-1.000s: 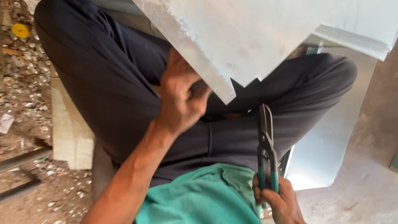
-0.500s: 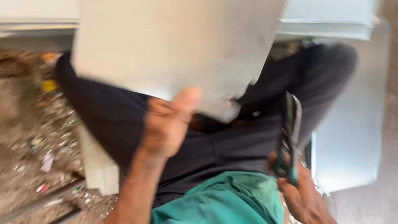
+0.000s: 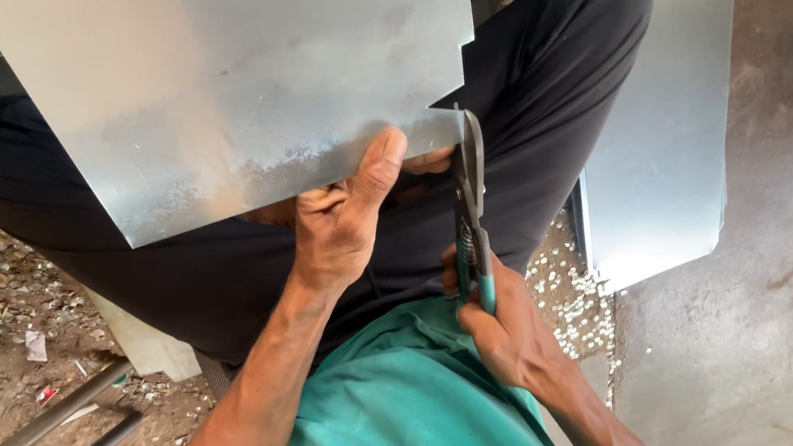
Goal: The person sits cross-legged on the ground and uses tin snips to cut rectangular pieces from translucent plastic sheets. They hold the sheet on their lap, make cuts along the edges, and place the cut pieces onto a stack on the floor.
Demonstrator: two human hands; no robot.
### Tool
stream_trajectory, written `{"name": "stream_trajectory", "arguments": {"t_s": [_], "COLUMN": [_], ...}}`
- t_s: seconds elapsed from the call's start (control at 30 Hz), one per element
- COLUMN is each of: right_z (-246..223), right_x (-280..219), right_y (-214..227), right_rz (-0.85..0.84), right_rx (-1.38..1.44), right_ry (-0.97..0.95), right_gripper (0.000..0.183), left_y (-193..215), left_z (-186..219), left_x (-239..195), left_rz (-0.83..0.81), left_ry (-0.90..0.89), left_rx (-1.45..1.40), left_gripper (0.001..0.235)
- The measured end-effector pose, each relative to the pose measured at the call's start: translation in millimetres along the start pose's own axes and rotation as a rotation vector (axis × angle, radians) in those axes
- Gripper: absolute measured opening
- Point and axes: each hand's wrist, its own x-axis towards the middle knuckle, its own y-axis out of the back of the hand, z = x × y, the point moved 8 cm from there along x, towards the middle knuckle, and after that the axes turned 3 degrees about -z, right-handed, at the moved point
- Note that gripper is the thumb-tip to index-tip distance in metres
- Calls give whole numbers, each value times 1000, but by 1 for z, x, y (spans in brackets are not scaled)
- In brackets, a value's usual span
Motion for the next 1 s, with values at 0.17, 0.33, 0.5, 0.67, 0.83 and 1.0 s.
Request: {"name": "stream_trajectory", "arguments": {"t_s": [0.17, 0.33, 0.5, 0.67, 0.83, 1.0], "right_z": [35, 22, 12, 25, 42, 18], "right_x": [6, 2, -1, 3, 2, -16], "right_y": [-3, -11, -12, -9, -12, -12], "right_rz": [32, -42, -20, 50, -9, -283], "right_rx": [-70, 6, -105, -116, -86, -238], "right_ry": [-225, -56, -18, -56, -143, -181], "right_gripper": [31, 42, 39, 29, 28, 46], "left_y": [-1, -11, -12, -8, 41, 119], "left_z": [4, 15, 15, 8, 15, 104], "left_x": [0, 5, 11, 6, -21, -73], "left_rz": [12, 43, 52, 62, 244, 499], "left_ry": [13, 29, 28, 21, -10, -208], "left_rx": [-14, -53, 8, -35, -279, -72], "left_gripper": [15, 18, 19, 21, 15, 12]}}
